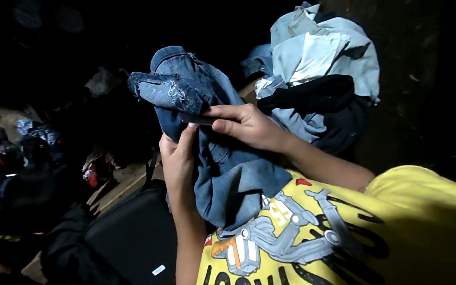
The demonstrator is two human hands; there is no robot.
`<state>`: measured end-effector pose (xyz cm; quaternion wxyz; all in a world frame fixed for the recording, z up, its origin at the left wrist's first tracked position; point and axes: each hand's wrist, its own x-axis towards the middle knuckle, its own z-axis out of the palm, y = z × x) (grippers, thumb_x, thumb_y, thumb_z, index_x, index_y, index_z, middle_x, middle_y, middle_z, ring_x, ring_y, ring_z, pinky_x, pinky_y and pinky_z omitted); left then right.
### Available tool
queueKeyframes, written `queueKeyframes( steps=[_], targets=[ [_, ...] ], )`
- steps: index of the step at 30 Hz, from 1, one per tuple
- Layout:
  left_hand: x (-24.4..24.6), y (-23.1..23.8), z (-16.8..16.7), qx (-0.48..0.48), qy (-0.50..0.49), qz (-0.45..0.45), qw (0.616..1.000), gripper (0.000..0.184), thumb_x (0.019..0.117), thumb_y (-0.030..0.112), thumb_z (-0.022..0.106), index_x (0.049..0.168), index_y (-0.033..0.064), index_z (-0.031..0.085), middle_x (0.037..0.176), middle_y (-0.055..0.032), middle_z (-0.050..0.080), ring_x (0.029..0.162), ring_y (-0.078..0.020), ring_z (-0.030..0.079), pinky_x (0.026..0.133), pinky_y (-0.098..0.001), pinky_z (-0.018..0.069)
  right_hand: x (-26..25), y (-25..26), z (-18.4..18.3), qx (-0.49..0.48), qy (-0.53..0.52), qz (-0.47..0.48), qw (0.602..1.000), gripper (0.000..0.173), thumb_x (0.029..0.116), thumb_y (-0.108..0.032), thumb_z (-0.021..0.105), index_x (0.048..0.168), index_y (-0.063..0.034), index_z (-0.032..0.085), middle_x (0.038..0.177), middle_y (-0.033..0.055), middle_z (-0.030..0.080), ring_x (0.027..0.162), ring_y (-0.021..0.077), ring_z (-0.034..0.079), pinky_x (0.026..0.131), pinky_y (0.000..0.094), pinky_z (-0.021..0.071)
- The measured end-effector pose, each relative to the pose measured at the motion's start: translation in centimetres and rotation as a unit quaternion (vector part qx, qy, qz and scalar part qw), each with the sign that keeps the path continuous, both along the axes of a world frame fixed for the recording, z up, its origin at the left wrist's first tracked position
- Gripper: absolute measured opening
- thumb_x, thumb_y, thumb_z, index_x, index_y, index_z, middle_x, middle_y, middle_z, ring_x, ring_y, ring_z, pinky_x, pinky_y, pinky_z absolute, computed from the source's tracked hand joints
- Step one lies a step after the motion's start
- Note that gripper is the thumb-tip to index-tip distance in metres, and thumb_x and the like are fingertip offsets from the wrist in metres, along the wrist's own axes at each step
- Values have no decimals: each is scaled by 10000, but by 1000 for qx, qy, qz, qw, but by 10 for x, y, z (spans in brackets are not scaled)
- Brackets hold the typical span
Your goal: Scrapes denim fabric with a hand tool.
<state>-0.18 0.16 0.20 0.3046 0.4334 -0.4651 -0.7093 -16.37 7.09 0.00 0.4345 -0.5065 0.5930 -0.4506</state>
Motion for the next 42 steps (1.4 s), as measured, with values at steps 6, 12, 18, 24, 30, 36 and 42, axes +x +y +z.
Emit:
queueKeyframes(
  steps=[6,12,18,24,30,36,42],
  targets=[
    [-4,5,-3,-52,-17,3,999,149,1070,124,474,1062,176,613,874,153,680,807,67,659,751,-146,567,5,13,-27,-74,261,-47,961,508,1019,-417,566,1346,-39,657,846,102,653,682,204,632,559,348,516],
    [-2,4,-7,-53,-8,1,999,112,1035,109,554,1084,183,622,910,155,697,845,55,669,781,-161,570,10,4,-30,-119,243,-73,960,449,1025,-373,575,1283,-28,702,793,106,624,640,180,587,550,312,481],
    [-3,2,-8,-65,-22,1,998,120,1008,74,582,1051,165,647,885,145,699,817,51,669,759,-160,571,16,-3,-30,-112,199,-100,968,329,1014,-297,612,1064,-16,775,763,73,595,666,138,574,573,285,464],
    [-1,-2,-7,-40,-42,-15,998,46,1025,192,609,1038,195,653,827,138,689,727,42,658,676,-153,566,-6,-14,-5,136,-335,-19,932,212,1073,-189,467,1083,-98,658,661,-133,506,500,-67,388,446,110,311],
    [-2,0,-6,-39,-46,1,998,55,1000,193,645,956,204,675,783,139,694,691,42,658,649,-155,568,-3,2,-3,60,-171,-34,983,309,1069,-185,488,1257,5,644,1007,-68,669,809,-104,551,720,80,450],
    [-2,2,-8,-89,-70,0,994,140,949,89,660,874,207,670,722,164,666,640,67,630,602,-134,543,6,15,-22,-69,214,-67,972,464,1036,-356,555,1308,1,672,994,147,716,868,205,700,746,360,571],
    [-2,1,-8,-81,-44,1,996,172,938,37,648,909,203,682,779,160,697,698,60,658,656,-144,564,8,-2,-28,-123,279,-68,950,434,1030,-371,564,1152,6,742,768,109,609,633,200,592,534,328,473]
  ],
)
